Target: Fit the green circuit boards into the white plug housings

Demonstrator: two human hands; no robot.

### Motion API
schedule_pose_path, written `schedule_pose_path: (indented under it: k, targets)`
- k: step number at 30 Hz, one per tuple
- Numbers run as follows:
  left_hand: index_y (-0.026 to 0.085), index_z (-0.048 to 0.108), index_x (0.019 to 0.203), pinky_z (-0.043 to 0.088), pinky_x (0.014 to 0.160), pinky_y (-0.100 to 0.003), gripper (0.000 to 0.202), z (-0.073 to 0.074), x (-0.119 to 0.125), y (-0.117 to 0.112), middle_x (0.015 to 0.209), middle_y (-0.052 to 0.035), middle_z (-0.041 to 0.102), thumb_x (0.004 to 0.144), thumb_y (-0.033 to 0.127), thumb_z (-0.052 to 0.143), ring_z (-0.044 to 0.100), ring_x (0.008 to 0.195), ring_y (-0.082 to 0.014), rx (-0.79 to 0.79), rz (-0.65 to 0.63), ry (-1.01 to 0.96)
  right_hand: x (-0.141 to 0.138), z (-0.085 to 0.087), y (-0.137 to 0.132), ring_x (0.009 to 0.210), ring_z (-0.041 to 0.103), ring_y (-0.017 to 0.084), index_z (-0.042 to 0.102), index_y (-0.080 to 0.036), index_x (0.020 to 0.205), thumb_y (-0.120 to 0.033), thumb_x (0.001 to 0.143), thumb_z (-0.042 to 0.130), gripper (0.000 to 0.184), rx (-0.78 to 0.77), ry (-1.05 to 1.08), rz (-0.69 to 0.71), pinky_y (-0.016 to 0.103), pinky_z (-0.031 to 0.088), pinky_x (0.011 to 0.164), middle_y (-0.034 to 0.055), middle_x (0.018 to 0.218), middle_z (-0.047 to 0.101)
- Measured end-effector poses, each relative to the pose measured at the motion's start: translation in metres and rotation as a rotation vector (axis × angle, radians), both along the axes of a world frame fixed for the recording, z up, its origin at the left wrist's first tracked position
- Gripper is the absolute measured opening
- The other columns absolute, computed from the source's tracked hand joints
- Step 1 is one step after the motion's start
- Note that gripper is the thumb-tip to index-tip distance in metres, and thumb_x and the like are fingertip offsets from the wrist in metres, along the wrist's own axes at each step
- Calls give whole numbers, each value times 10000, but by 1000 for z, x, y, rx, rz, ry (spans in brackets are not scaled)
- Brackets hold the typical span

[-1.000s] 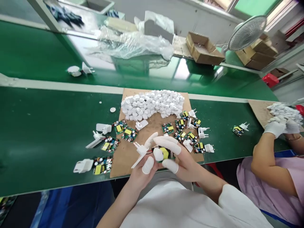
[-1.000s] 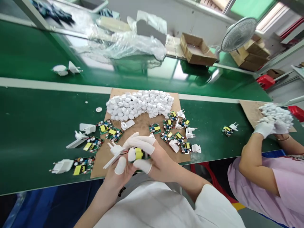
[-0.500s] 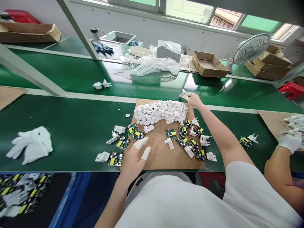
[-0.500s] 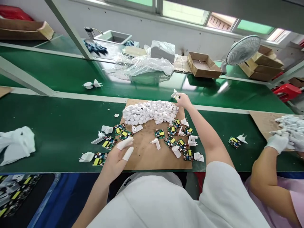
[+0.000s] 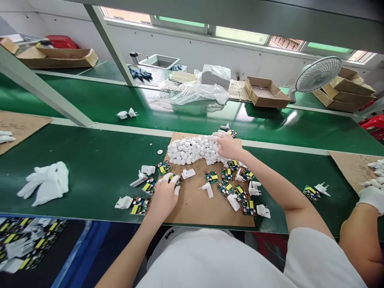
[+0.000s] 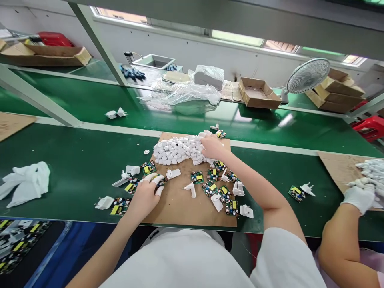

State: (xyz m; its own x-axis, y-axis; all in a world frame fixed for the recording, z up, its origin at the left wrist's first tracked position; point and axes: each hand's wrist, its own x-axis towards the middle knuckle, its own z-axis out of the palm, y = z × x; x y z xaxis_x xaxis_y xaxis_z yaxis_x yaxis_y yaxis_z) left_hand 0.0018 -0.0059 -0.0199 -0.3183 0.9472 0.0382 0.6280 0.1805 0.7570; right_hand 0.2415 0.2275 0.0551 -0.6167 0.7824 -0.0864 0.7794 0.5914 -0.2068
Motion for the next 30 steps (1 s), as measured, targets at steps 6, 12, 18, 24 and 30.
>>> schedule_pose_path:
  k: [6, 12, 18, 24, 30]
  targets:
    - [194, 806, 1263, 624, 1073, -599, 581, -2, -14, -27, 1286, -197, 827, 878, 625, 747, 784, 1199, -414, 20, 75, -414, -26, 0, 17, 1240, 644, 326, 714, -149, 1251, -333, 1044, 695, 278, 19, -116, 57, 504, 492, 1126, 144, 1306, 706]
    - [239, 759, 1428, 698, 910, -407, 538, -1, -10, -50, 1327, -148, 844, 926, 410, 848, 835, 1140, -334, 57, 277, -1463, -56, 12, 29, 1244, 693, 290, 718, -169, 1298, -419, 1092, 708, 324, 7, -220, 159, 508, 558, 1104, 112, 1358, 722]
    - [197, 727, 1474, 706, 889, -378, 471, 22, 6, -48, 1308, -168, 853, 1011, 283, 746, 861, 1067, -313, 31, 169, -1662, -81, 17, 34, 1293, 696, 299, 738, -159, 1284, -370, 1068, 766, 302, 15, -275, 260, 537, 568, 1141, 120, 1391, 724]
    - [142, 834, 1130, 604, 504, -241, 232, 40, 17, -41, 977, -119, 886, 973, 307, 789, 779, 614, -191, 43, 125, -1612, -83, 7, 39, 1212, 718, 288, 722, -155, 1288, -441, 1071, 759, 361, 30, -106, 211, 518, 607, 1078, 124, 1347, 724]
    - [155, 826, 1038, 585, 488, -237, 257, 48, 22, -29, 865, -79, 866, 838, 286, 920, 756, 571, -187, 33, 111, -1660, -62, 3, 31, 1175, 687, 283, 710, -149, 1172, -362, 1140, 535, 277, 4, 245, 105, 479, 558, 1062, 150, 1248, 733]
